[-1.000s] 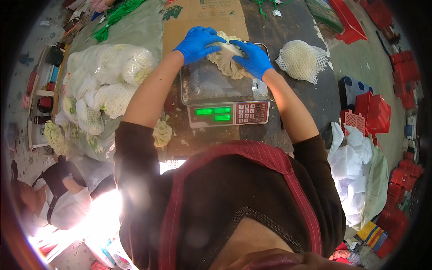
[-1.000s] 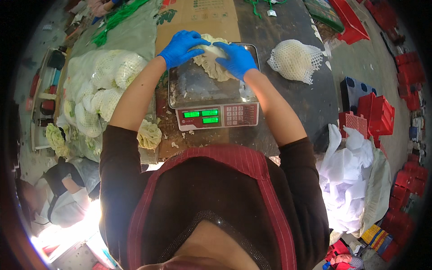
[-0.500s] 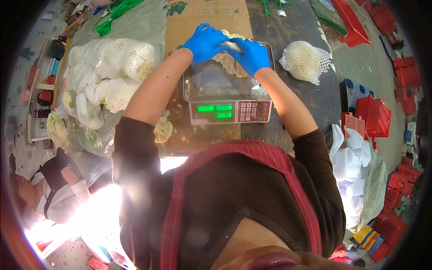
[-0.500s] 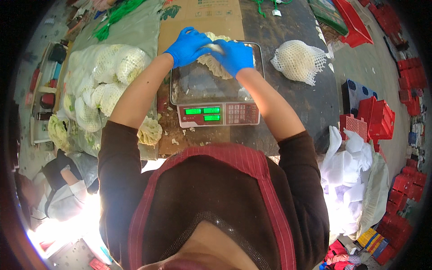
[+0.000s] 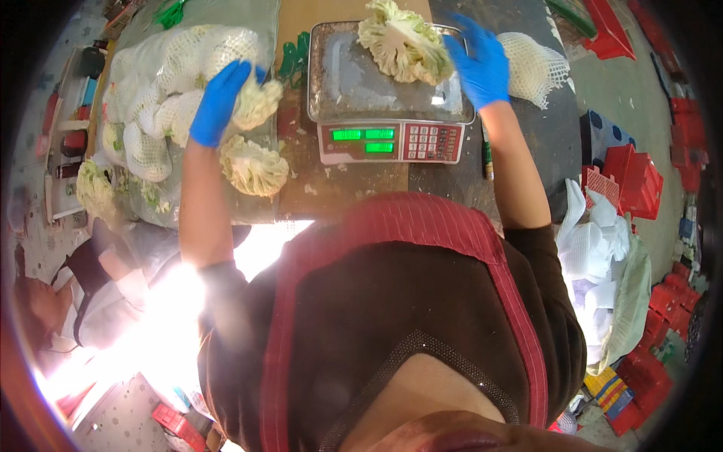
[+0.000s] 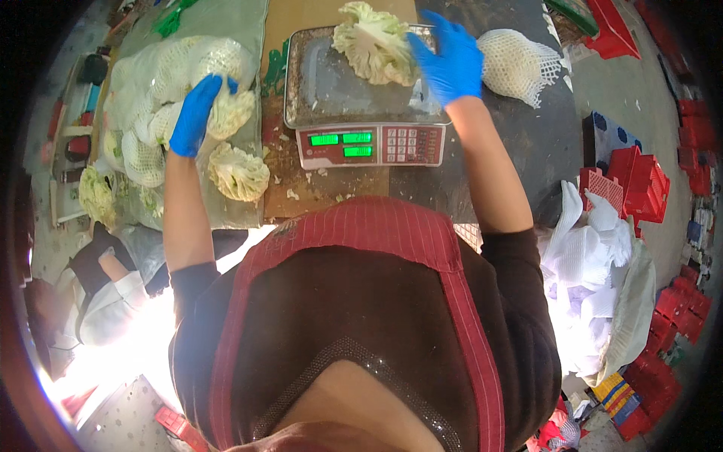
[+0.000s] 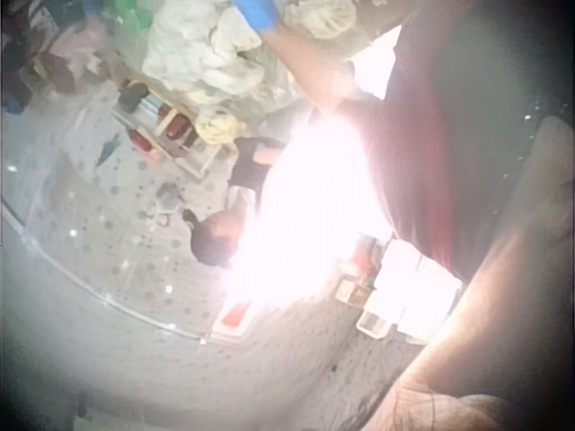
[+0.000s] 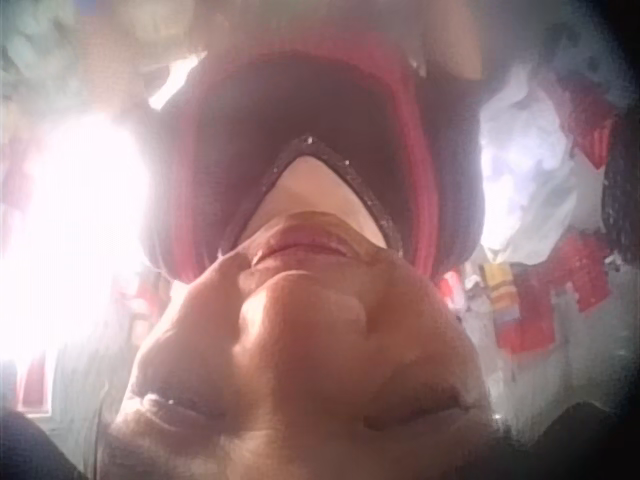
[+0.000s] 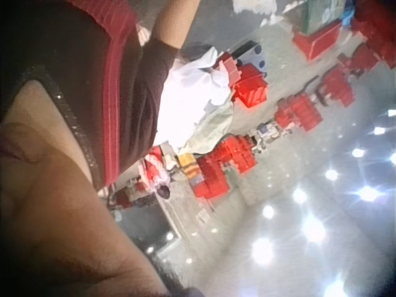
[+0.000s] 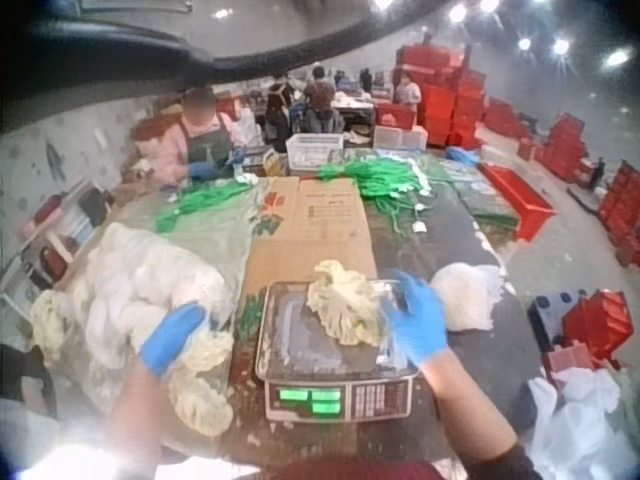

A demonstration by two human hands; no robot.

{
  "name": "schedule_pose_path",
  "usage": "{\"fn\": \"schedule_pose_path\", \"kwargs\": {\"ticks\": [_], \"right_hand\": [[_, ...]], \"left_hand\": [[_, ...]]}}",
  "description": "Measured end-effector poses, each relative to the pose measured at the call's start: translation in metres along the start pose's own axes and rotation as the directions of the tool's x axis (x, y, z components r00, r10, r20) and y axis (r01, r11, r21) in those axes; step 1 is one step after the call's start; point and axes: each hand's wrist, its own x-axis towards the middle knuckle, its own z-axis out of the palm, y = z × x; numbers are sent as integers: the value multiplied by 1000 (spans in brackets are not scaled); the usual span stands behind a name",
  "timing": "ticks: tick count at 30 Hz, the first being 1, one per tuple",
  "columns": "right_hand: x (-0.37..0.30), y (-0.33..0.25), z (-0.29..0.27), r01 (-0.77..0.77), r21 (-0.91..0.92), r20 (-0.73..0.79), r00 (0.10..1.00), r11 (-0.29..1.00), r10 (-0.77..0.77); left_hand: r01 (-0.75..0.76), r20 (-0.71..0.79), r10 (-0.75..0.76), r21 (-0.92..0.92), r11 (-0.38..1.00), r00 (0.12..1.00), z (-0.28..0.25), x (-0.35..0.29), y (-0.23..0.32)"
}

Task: The person repeatedly picks up cauliflower heads, places them on a digital scale, and then removes them. The person also handles plastic bags and foam nets during the process.

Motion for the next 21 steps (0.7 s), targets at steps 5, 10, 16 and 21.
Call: {"fn": "schedule_pose_path", "kwargs": {"ticks": [5, 10, 16, 21], "right_hand": [[-66, 36, -18, -341, 238, 84, 940, 909, 330], [-111, 58, -28, -425, 342, 138, 905, 838, 402], [-136, 70, -36, -368, 246, 120, 930, 897, 349], [-165, 67, -43, -521, 100, 199, 845, 848, 495]], "left_hand": [[146, -199, -107, 190, 971, 974, -50, -57, -52], [182, -427, -261, -217, 959, 866, -71, -65, -81], [-300, -735, -119, -412, 861, 668, -69, -76, -96], [-342, -577, 294, 27, 939, 762, -64, -114, -124]]}}
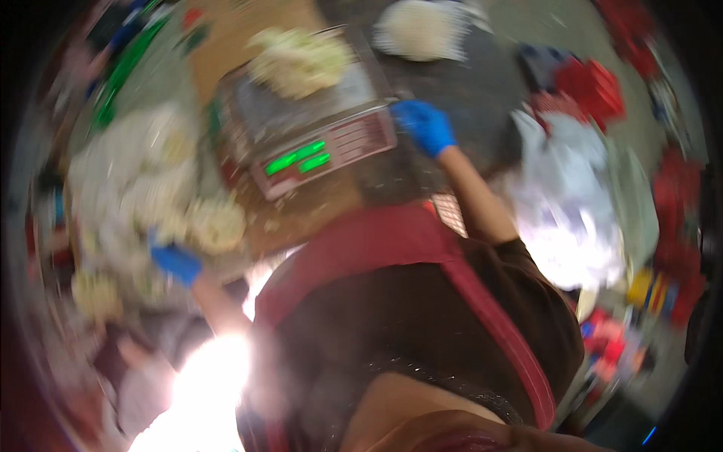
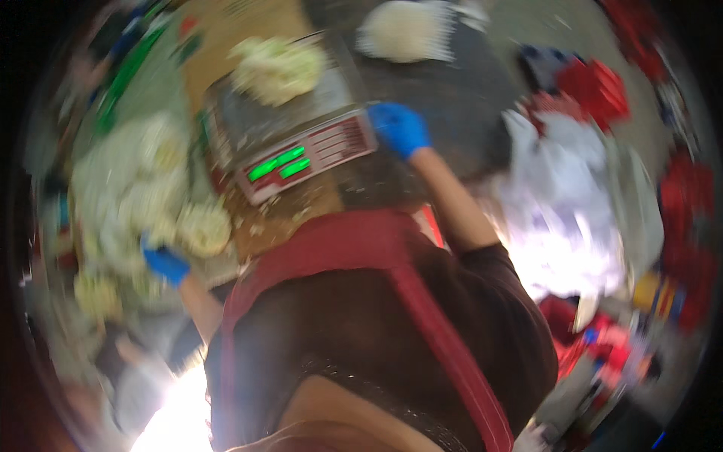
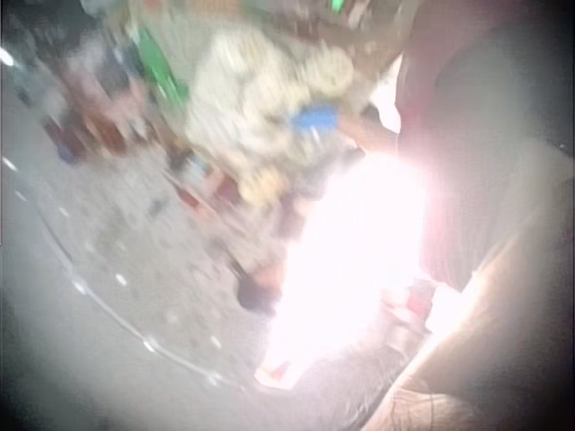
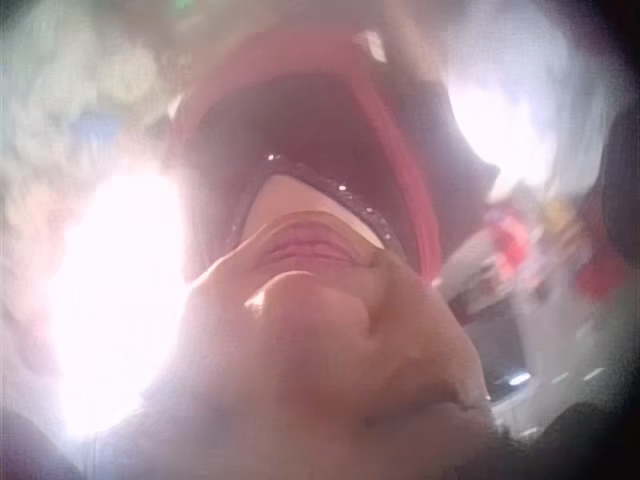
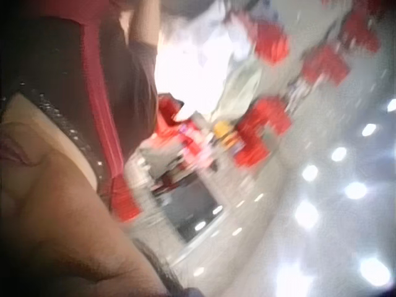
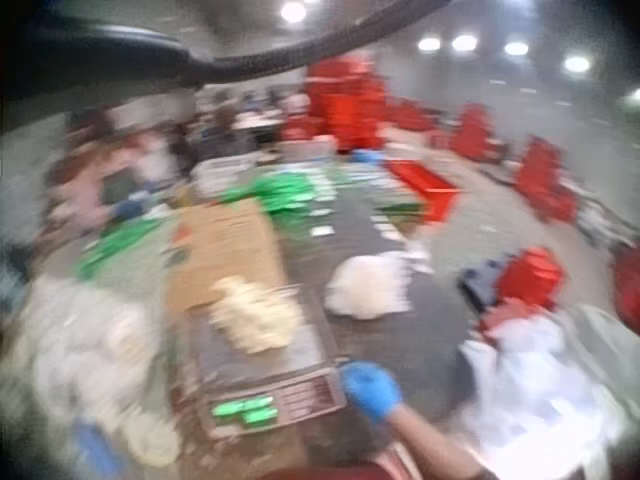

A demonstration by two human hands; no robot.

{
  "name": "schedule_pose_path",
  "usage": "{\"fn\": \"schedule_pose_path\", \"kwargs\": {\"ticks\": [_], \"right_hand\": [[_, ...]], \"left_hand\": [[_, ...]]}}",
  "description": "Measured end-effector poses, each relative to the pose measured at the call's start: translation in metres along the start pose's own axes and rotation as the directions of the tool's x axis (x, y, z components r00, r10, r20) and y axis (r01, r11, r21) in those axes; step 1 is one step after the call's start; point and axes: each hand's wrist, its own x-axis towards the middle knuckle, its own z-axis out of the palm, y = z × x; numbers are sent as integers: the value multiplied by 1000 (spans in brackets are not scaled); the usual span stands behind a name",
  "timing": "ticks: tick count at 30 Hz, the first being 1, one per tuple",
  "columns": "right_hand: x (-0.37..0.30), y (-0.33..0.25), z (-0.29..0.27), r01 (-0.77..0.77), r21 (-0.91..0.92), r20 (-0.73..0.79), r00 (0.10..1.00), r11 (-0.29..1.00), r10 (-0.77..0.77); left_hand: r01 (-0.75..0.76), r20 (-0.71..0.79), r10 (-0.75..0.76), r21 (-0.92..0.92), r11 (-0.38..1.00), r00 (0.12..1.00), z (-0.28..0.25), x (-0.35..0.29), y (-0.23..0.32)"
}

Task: The person repeatedly picks up cauliflower heads, places them on a digital scale, and then removes them. The person also handles plastic bags and foam nets during the process.

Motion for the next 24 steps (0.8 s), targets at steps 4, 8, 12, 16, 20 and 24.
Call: {"fn": "schedule_pose_path", "kwargs": {"ticks": [4, 8, 12, 16, 20, 24], "right_hand": [[-34, 17, -14, -3, -139, 116, 993, 990, 19], [-61, 56, -78, -226, 2, -275, 936, 974, 218], [-54, 110, -163, -2, -317, -649, 729, 948, -216], [-27, 165, -201, -358, -808, -480, 860, 468, -172], [-19, 204, -246, -534, -574, -546, 815, 621, 195], [-10, 127, -254, -101, 443, -592, 713, 891, 376]], "left_hand": [[135, -348, -7, 345, 929, 938, -27, -48, -52], [550, -424, -352, 602, 579, 835, -77, -67, -121], [719, -298, -705, -83, 690, 643, -116, -60, -149], [605, -485, -546, -44, 795, 683, -112, -66, -135], [546, -450, -524, -94, 833, 723, -76, -80, -95], [325, -770, -13, 254, 911, 638, 1, -78, -8]]}}
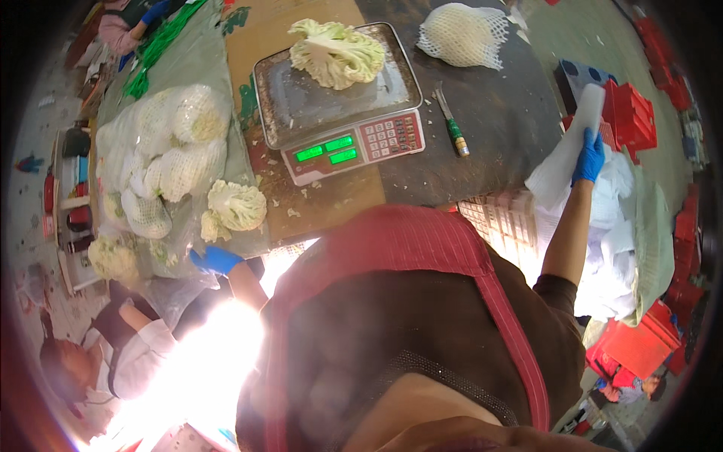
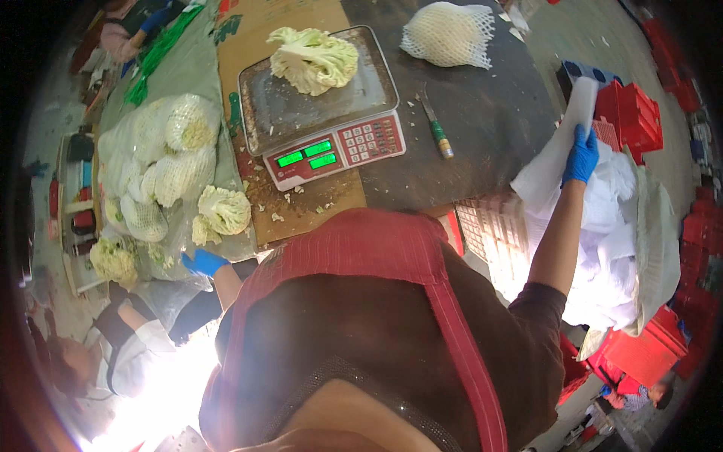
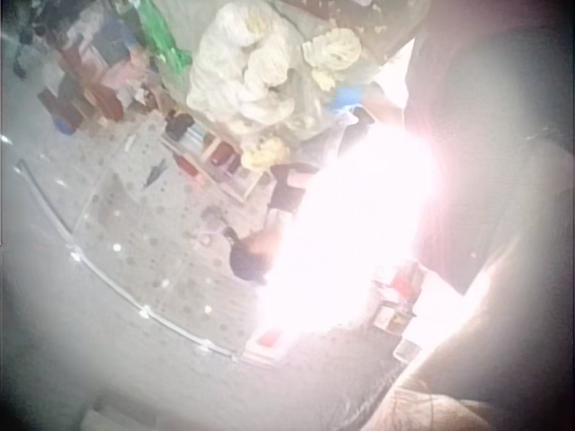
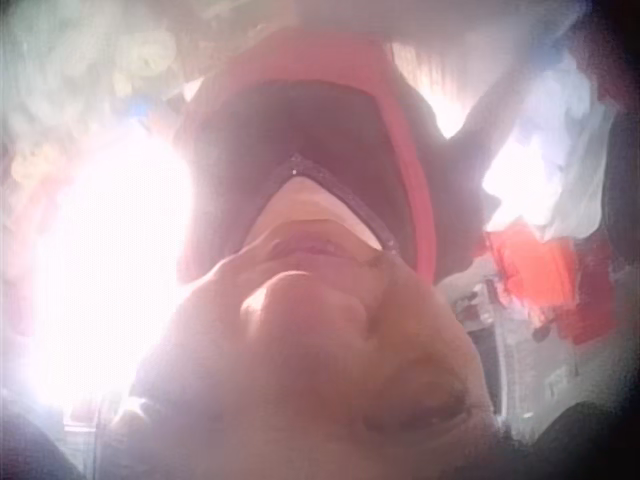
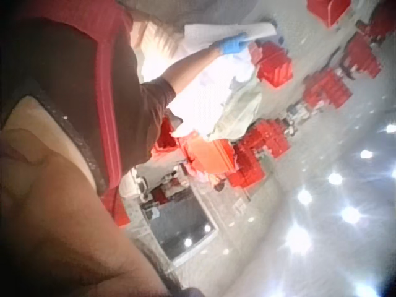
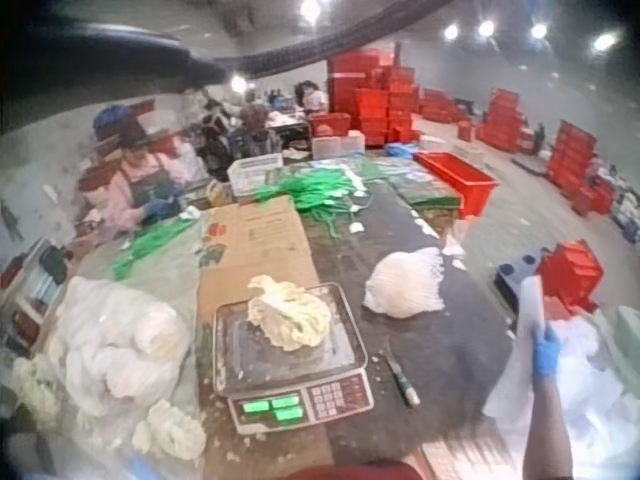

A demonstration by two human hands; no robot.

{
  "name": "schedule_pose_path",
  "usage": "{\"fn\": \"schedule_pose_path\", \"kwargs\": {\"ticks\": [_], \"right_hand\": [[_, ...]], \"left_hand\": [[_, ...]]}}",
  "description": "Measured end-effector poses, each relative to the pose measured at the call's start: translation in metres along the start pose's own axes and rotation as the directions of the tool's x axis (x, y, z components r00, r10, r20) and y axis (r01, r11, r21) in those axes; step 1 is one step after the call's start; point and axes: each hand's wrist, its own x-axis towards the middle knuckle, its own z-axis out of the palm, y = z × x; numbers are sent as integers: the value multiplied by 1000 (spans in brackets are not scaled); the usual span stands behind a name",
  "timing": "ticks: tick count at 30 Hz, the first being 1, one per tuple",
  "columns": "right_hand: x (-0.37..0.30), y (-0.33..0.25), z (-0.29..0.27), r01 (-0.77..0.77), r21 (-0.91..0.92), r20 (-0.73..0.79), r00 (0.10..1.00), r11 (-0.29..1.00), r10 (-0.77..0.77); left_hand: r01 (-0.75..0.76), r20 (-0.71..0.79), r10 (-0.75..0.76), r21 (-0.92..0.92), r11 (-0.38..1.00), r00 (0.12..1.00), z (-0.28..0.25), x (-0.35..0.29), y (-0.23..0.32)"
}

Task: The person repeatedly picks up cauliflower heads, places them on a digital scale, and then removes them. The person also handles plastic bags and foam nets during the process.

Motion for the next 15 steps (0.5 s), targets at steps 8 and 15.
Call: {"fn": "schedule_pose_path", "kwargs": {"ticks": [8, 15], "right_hand": [[-218, -166, 225, 164, 409, 891, 140, 898, -432], [-240, -201, 264, -566, 276, 960, 208, 777, -189]], "left_hand": [[-360, 717, 695, -638, 680, 42, 124, -196, 251], [-69, 768, 640, -638, 767, 9, 131, -227, 274]]}}
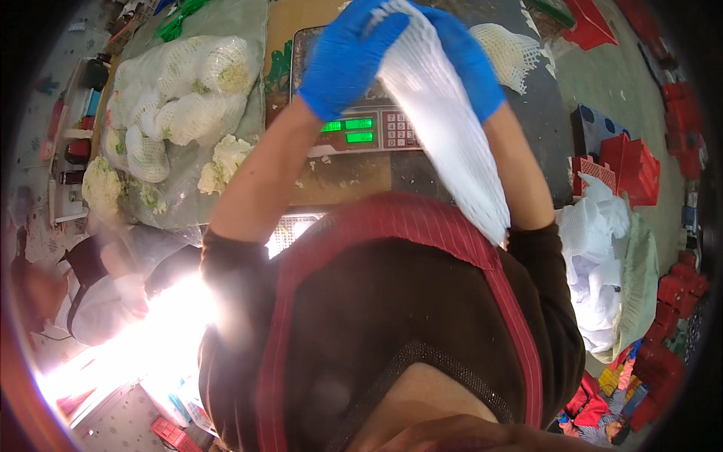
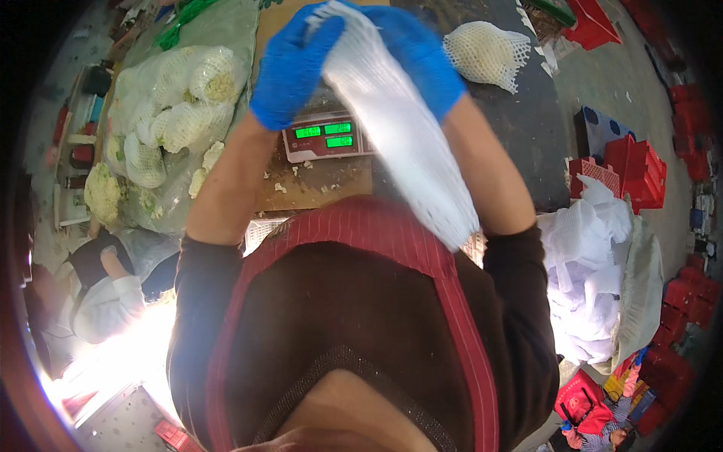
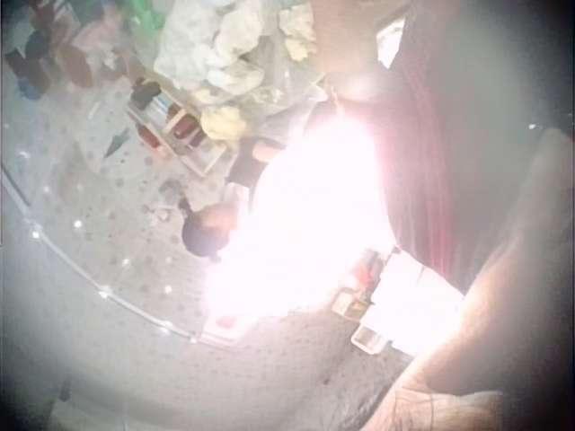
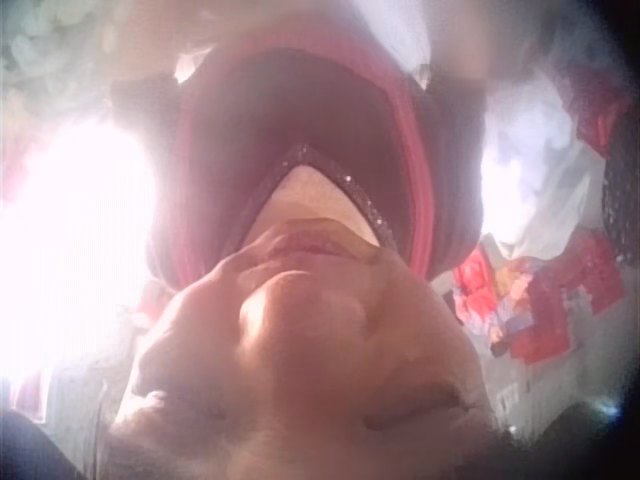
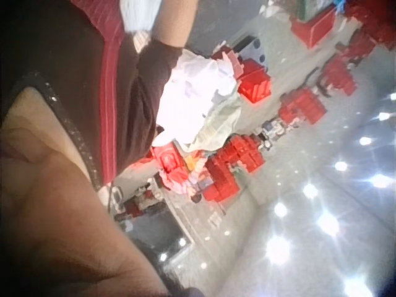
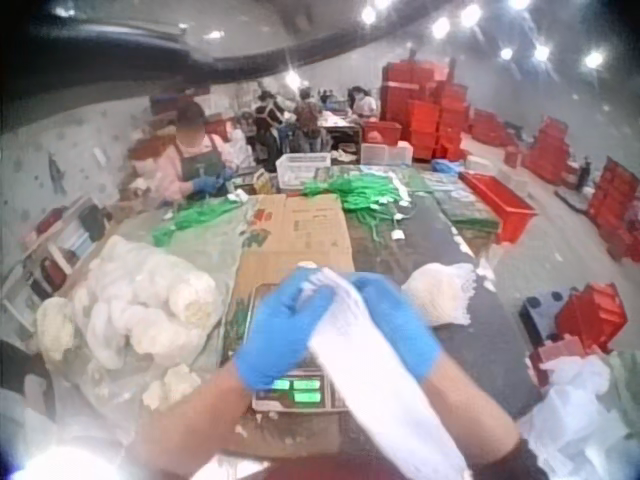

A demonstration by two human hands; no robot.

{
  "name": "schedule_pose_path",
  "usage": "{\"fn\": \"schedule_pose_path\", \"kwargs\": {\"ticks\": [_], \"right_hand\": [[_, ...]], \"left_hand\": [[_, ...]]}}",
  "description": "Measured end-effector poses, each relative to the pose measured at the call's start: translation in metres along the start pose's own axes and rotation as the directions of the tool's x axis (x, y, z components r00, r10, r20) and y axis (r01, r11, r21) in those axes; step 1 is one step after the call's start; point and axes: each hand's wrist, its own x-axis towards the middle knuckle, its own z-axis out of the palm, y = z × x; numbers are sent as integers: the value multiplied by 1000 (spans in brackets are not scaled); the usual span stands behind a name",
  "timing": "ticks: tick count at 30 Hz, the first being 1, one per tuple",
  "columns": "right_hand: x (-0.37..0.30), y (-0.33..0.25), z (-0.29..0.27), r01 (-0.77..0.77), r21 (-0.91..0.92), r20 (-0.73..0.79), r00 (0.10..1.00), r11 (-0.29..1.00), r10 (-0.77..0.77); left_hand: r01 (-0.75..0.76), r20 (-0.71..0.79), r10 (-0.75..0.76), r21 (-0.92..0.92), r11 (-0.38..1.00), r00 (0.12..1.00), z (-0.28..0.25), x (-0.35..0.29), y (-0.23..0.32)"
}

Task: The person repeatedly picks up cauliflower heads, places them on a digital scale, and then removes them. The person also handles plastic bags and foam nets during the process.

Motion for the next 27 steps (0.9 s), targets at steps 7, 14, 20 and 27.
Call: {"fn": "schedule_pose_path", "kwargs": {"ticks": [7, 14, 20, 27], "right_hand": [[-2, 74, -33, 210, -51, 8, 978, 976, -209], [-41, 70, -70, 257, -888, 150, 946, 382, -288], [-43, 19, -101, 263, 463, -277, 950, 846, -144], [-73, 74, -56, -98, 617, 101, 994, 781, 44]], "left_hand": [[-380, -114, 467, 432, 818, 877, 23, -13, -38], [532, 394, -437, -807, 257, 809, 22, -36, -60], [696, 636, -355, -715, 63, 686, 57, -72, -39], [355, 348, -219, -397, 846, 912, -3, -20, -51]]}}
